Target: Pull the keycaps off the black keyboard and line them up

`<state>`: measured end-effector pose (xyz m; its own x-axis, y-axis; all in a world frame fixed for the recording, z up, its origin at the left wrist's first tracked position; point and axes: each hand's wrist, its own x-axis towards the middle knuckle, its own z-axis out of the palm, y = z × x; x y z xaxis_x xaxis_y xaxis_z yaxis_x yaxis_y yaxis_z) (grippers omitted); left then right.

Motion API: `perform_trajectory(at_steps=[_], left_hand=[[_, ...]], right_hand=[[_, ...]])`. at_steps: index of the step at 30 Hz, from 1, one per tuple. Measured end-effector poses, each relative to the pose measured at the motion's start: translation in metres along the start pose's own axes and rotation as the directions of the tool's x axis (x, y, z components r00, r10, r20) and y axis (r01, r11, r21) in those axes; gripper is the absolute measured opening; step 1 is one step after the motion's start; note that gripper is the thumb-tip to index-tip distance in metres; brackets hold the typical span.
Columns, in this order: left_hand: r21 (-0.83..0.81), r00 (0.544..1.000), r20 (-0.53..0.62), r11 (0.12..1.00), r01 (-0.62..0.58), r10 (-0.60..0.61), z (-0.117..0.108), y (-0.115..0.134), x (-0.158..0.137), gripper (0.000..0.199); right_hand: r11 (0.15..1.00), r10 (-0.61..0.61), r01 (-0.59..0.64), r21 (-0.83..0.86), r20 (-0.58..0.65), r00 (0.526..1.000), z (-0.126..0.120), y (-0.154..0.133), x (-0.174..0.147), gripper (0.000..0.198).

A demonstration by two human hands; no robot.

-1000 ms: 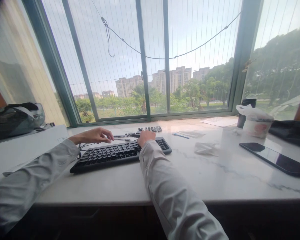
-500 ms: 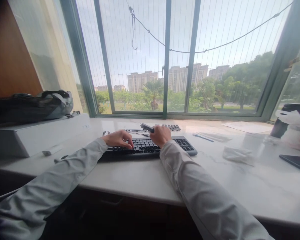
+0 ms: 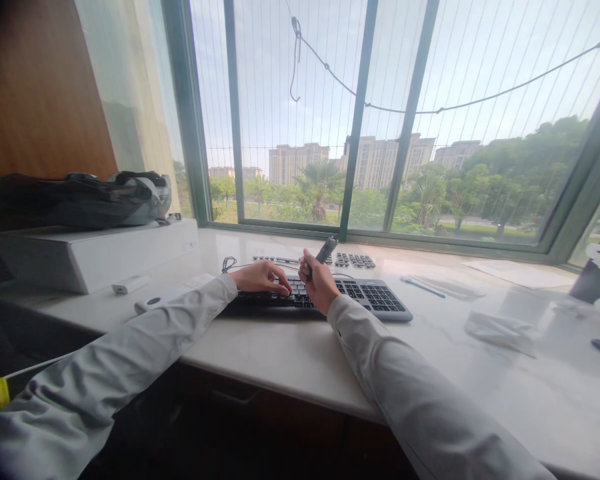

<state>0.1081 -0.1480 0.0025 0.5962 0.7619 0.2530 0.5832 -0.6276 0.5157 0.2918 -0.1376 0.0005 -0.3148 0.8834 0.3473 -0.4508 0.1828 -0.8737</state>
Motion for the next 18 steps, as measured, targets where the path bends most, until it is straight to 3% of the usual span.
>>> perform_trajectory(at_steps=[5,18], left_hand=[[-0.027,1.000,0.002,1.000,0.007,-0.007,0.002,0.002,0.000,0.035],[-0.013,0.997,0.068,1.000,0.025,-0.025,-0.005,0.003,-0.001,0.034]], right_hand=[[0.965,0.095,-0.104,0.239,0.048,0.994,0.003,0.009,-0.002,0.042],[0.970,0.170,-0.179,0.167,0.065,0.983,0.006,0.013,-0.004,0.038]])
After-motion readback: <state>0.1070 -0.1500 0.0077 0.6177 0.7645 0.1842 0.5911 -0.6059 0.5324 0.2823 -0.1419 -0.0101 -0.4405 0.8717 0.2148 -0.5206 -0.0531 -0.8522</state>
